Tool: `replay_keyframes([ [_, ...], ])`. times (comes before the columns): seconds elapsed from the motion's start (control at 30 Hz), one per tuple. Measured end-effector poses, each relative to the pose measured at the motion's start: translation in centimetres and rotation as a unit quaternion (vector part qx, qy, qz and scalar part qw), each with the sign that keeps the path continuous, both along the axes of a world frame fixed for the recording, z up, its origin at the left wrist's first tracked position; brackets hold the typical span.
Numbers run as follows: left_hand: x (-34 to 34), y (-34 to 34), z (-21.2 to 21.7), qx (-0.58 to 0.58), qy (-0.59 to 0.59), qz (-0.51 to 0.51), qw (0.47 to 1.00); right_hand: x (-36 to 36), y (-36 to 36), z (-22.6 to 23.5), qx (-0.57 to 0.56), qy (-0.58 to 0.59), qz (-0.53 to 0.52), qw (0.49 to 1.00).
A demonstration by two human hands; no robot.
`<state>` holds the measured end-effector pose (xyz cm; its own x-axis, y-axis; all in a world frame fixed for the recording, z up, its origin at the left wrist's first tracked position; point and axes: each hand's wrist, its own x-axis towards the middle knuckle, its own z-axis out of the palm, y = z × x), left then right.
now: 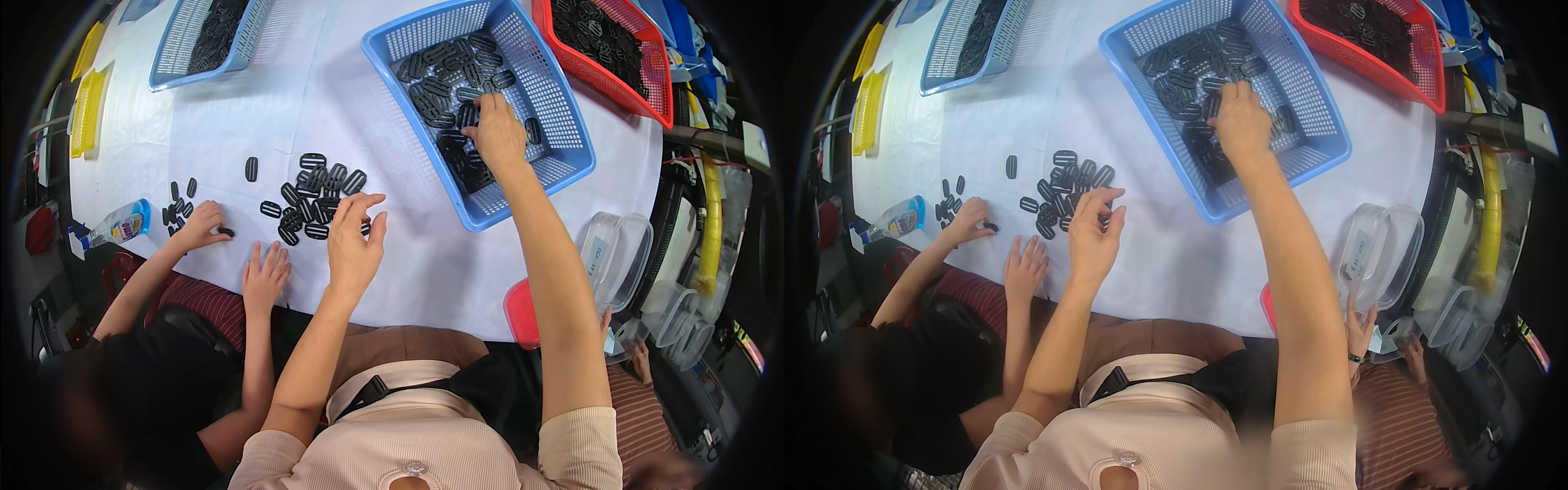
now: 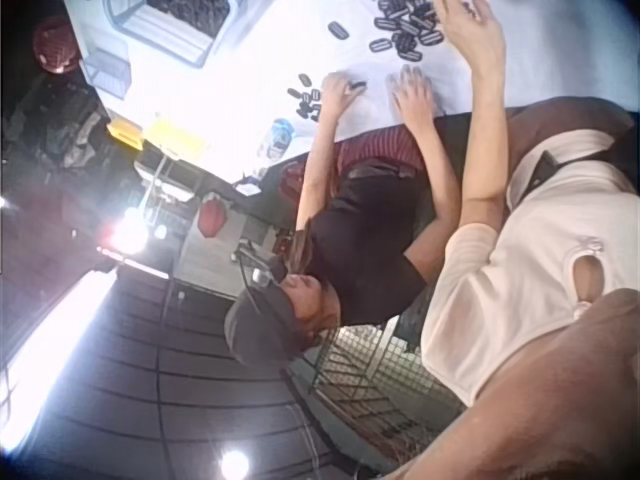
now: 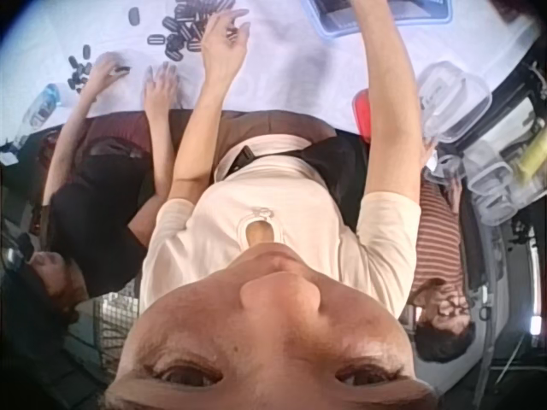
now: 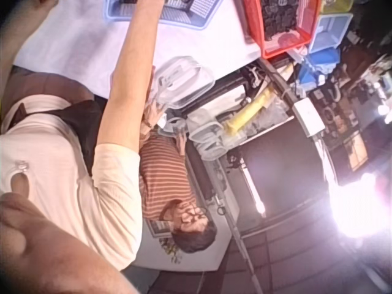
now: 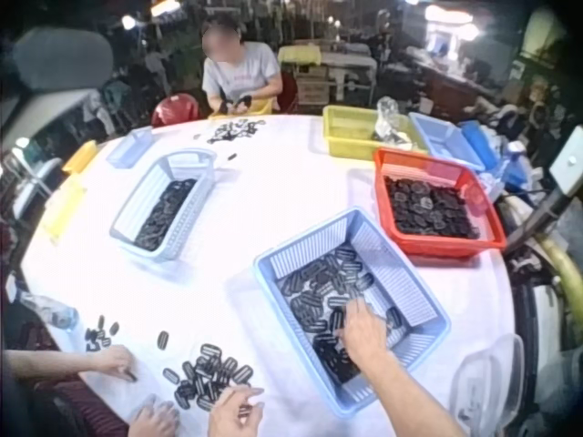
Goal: The person picks up small black plastic buckle halves from a table and snaps them together by hand. They place the assembled buckles into a blue basket. Another person works alongside at the same table.
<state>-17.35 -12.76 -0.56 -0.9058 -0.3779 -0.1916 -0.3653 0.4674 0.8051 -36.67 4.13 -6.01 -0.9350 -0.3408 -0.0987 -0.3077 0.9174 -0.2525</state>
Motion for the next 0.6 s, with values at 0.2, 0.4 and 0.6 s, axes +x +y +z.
replay_keyframes([
  [0.2,0.0,0.3,-0.3,-0.002,0.002,0.001,1.000,-0.2,0.5,-0.3,-0.014,-0.008,0.002,1.000],
  [0.4,-0.2,0.4,0.2,0.014,0.000,0.001,1.000,-0.5,0.6,-0.5,-0.023,0.025,0.029,0.999],
  [0.6,-0.3,0.0,2.6,0.114,0.032,0.007,0.993,1.9,0.4,4.8,-0.315,-0.159,-0.126,0.927],
])
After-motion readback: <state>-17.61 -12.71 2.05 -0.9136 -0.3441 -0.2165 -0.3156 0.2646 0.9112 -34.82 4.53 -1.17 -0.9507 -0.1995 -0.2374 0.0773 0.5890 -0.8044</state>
